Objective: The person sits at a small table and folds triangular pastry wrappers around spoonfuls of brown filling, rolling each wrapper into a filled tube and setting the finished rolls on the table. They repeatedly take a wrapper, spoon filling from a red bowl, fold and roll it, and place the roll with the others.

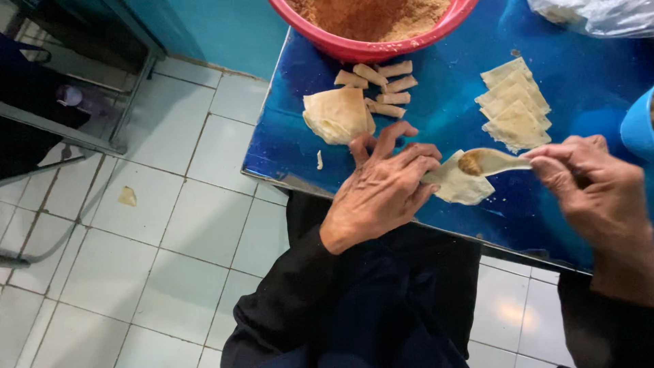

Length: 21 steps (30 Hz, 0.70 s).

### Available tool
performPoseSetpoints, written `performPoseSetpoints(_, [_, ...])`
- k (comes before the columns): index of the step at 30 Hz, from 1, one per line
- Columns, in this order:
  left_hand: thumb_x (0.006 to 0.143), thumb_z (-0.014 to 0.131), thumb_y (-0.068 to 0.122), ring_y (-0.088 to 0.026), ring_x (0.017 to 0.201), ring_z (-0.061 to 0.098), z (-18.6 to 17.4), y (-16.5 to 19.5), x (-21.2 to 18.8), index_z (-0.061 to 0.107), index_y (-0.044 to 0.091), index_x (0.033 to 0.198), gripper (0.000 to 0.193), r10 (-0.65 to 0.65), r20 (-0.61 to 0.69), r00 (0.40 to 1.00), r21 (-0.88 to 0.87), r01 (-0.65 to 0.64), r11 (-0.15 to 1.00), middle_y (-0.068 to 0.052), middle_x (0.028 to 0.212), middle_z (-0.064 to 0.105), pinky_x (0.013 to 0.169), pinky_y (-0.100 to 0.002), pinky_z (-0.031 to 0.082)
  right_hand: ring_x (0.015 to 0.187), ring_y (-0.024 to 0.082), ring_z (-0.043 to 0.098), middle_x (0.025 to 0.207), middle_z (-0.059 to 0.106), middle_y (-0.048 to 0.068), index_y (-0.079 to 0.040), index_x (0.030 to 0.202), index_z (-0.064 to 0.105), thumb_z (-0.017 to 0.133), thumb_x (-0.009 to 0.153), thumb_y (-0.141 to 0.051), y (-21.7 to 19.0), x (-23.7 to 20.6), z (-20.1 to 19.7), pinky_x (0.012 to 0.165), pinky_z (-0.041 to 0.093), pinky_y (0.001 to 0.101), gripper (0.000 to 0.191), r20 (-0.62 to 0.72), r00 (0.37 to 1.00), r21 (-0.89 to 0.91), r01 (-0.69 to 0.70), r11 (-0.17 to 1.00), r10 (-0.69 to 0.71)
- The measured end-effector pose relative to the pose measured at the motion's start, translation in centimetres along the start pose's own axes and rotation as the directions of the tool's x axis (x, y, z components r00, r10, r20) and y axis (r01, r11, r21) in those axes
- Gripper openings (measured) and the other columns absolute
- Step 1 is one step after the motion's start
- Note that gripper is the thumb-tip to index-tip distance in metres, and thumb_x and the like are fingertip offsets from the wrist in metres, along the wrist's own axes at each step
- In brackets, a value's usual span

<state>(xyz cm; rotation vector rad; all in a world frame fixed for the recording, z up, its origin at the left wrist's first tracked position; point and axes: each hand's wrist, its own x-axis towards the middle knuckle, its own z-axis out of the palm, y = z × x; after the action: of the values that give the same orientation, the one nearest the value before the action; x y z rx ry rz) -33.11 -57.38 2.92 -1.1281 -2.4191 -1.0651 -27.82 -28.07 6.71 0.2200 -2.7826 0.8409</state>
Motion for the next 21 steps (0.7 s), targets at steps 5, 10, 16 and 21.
performPoseSetpoints(5, [0.084,0.078,0.024,-0.025,0.135,0.044,1.2,1.0,0.2,0.067,0.013,0.109,0.029,-0.032,0.015,0.999,-0.023,0.033,0.999,0.006,0.126,0.064,0.111,-0.054,0.024,0.086,0.014,0.053,0.083,0.066,0.001,-0.01,0.109,0.077,0.077,0.103,-0.02,1.5,-2.3,0.6,0.08,0.042,0.0281,0.011,-0.026,0.995,-0.184,0.091,0.979,-0.098])
performPoseSetpoints(10, [0.085,0.079,0.024,-0.025,0.135,0.044,1.7,1.4,0.4,0.067,0.014,0.11,0.03,-0.03,0.024,0.999,-0.012,0.03,0.999,0.007,0.126,0.064,0.112,-0.053,0.024,0.091,0.017,0.055,0.093,0.071,0.004,-0.009,0.108,0.076,0.08,0.101,-0.015,1.5,-4.2,0.3,0.085,0.041,0.0296,0.01,-0.077,0.965,-0.335,0.212,0.918,-0.251])
performPoseSetpoints(16, [0.085,0.079,0.023,-0.025,0.135,0.044,2.2,1.7,0.4,0.067,0.014,0.109,0.028,-0.036,0.041,0.998,-0.017,0.037,0.999,0.008,0.126,0.064,0.11,-0.052,0.023,0.095,0.011,0.059,0.105,0.071,0.003,-0.009,0.113,0.075,0.077,0.109,-0.014,2.7,-5.7,0.2,0.09,0.041,0.0233,0.007,-0.087,0.958,-0.401,0.218,0.89,-0.273])
performPoseSetpoints(21, [0.085,0.078,0.023,-0.025,0.136,0.043,2.3,1.9,0.3,0.067,0.013,0.111,0.03,-0.032,0.042,0.999,-0.019,0.033,0.999,0.007,0.127,0.064,0.111,-0.051,0.024,0.086,0.029,0.06,0.085,0.071,0.006,-0.006,0.092,0.076,0.084,0.088,-0.006,2.4,-6.0,0.3,0.09,0.041,0.0417,0.009,-0.121,0.919,-0.461,0.283,0.841,-0.375])
